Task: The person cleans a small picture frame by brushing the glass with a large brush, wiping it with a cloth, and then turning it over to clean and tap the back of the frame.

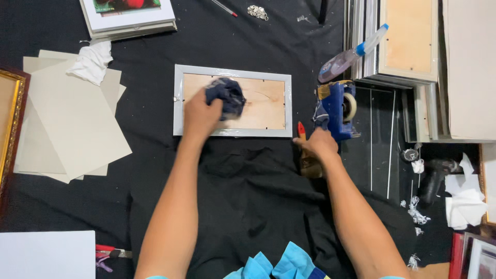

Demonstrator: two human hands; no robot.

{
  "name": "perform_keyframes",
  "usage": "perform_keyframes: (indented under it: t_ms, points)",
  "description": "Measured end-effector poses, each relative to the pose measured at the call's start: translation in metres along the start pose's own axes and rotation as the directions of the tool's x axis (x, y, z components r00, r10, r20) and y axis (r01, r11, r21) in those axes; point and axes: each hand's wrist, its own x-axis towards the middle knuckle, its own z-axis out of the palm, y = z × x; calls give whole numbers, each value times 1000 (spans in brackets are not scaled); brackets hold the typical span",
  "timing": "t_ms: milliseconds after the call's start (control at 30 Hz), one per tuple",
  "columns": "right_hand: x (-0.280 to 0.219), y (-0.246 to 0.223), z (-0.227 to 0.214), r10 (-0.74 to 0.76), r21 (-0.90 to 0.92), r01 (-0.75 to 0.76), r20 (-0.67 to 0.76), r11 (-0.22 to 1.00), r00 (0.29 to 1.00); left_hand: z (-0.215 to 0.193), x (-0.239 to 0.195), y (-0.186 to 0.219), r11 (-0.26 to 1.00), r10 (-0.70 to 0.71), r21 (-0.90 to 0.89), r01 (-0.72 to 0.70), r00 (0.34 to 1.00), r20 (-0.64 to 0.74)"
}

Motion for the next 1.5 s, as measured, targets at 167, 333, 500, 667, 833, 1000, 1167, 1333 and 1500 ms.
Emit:
perform_keyframes:
  t_ms: [167, 333, 500, 667, 833, 1000, 1167, 1333, 1500]
  points:
    - [2, 14, 30, -112, 82, 113, -22, 990, 994, -83, -20, -11, 936, -117, 305, 176, 973, -200]
    - [7, 27, 8, -79, 96, 97, -181, 991, 980, -106, -48, -1, 912, -275, 220, 347, 913, -301]
    - [-27, 37, -43, -2, 298, 159, -468, 941, 884, -110, -65, 35, 819, -370, 326, 472, 869, -328]
    - [-53, 12, -37, -83, 83, 99, -178, 992, 981, -47, -60, 38, 846, -40, 522, 108, 989, -140]
    - [-83, -4, -50, -196, 158, 187, 43, 970, 980, 5, -63, 47, 880, 26, 443, -168, 951, 309]
    - [-22, 11, -3, -262, 613, 393, -296, 685, 918, 81, -65, 25, 935, 136, 236, -263, 885, 446]
    - [-30, -14, 19, -236, 185, 249, -89, 951, 968, 146, -33, 5, 957, 64, 240, -164, 924, 378]
    - [10, 4, 32, -74, 126, 95, -161, 987, 984, 156, -45, 26, 981, -100, 194, 26, 919, 381]
    - [39, 4, 39, -82, 516, 262, -345, 815, 935, 171, -46, 40, 964, -256, 151, 217, 909, 329]
